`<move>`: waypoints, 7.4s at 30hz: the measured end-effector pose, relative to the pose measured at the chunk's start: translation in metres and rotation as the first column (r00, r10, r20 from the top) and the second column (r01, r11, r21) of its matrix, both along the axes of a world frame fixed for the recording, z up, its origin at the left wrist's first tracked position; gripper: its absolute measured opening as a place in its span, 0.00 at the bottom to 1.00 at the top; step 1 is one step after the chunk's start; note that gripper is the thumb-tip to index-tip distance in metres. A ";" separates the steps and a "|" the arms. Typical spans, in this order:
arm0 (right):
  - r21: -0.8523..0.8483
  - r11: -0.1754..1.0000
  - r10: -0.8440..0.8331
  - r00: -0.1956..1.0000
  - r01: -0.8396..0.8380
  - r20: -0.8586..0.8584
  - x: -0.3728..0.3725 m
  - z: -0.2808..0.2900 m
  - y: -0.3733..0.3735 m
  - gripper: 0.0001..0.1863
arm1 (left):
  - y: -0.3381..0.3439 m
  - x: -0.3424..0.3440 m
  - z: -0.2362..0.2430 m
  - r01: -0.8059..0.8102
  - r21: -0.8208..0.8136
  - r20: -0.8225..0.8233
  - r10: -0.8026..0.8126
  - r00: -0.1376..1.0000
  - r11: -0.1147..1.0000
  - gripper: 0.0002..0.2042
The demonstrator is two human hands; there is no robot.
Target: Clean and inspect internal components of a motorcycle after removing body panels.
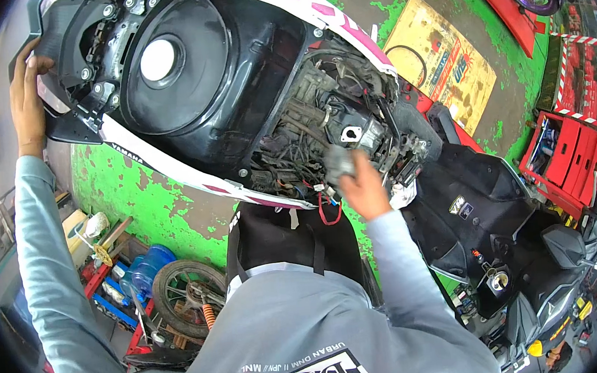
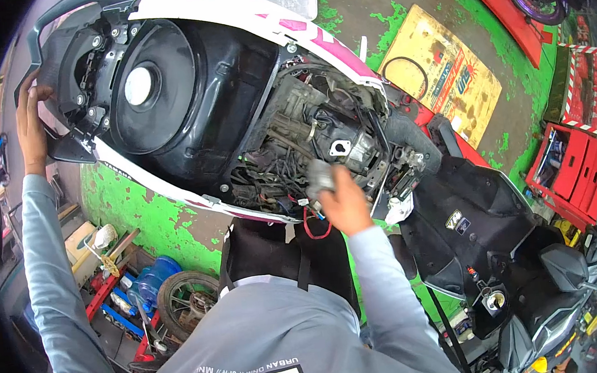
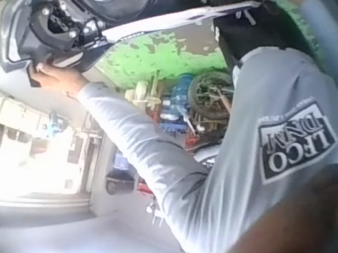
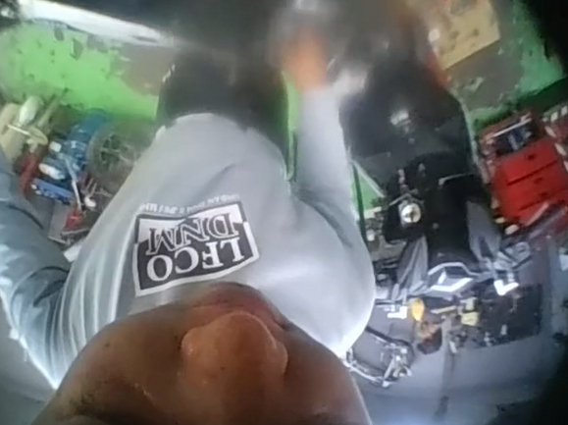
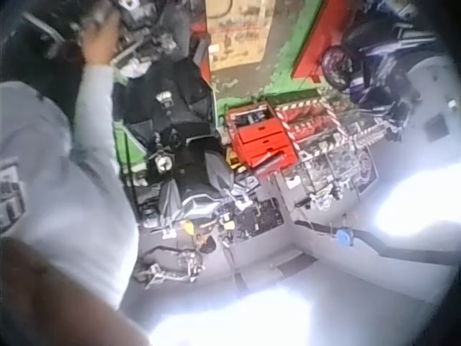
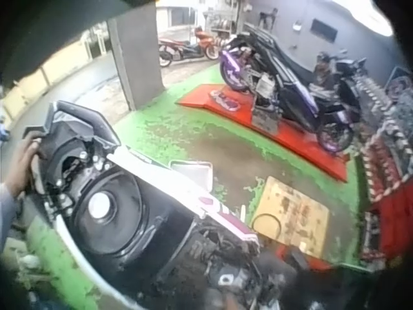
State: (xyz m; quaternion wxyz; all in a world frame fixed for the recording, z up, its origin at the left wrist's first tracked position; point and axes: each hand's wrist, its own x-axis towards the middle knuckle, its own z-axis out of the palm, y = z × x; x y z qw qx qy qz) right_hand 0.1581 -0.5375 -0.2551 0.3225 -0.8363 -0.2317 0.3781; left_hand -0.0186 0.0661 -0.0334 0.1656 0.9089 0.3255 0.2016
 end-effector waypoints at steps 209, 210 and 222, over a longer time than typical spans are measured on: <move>-0.045 0.955 -0.088 0.134 0.293 -0.987 0.018 0.047 -0.020 0.17 | -0.054 0.017 0.030 -0.123 0.229 -0.079 0.144 0.986 0.966 0.17; -0.101 0.953 -0.128 0.078 0.287 -0.989 0.018 0.048 -0.024 0.17 | -0.054 0.017 0.030 -0.125 0.235 -0.083 0.148 0.986 0.964 0.17; -0.011 0.932 -0.225 0.555 0.361 -0.801 0.037 0.043 -0.060 0.28 | -0.059 0.021 0.033 -0.123 0.235 -0.102 0.151 0.983 0.964 0.17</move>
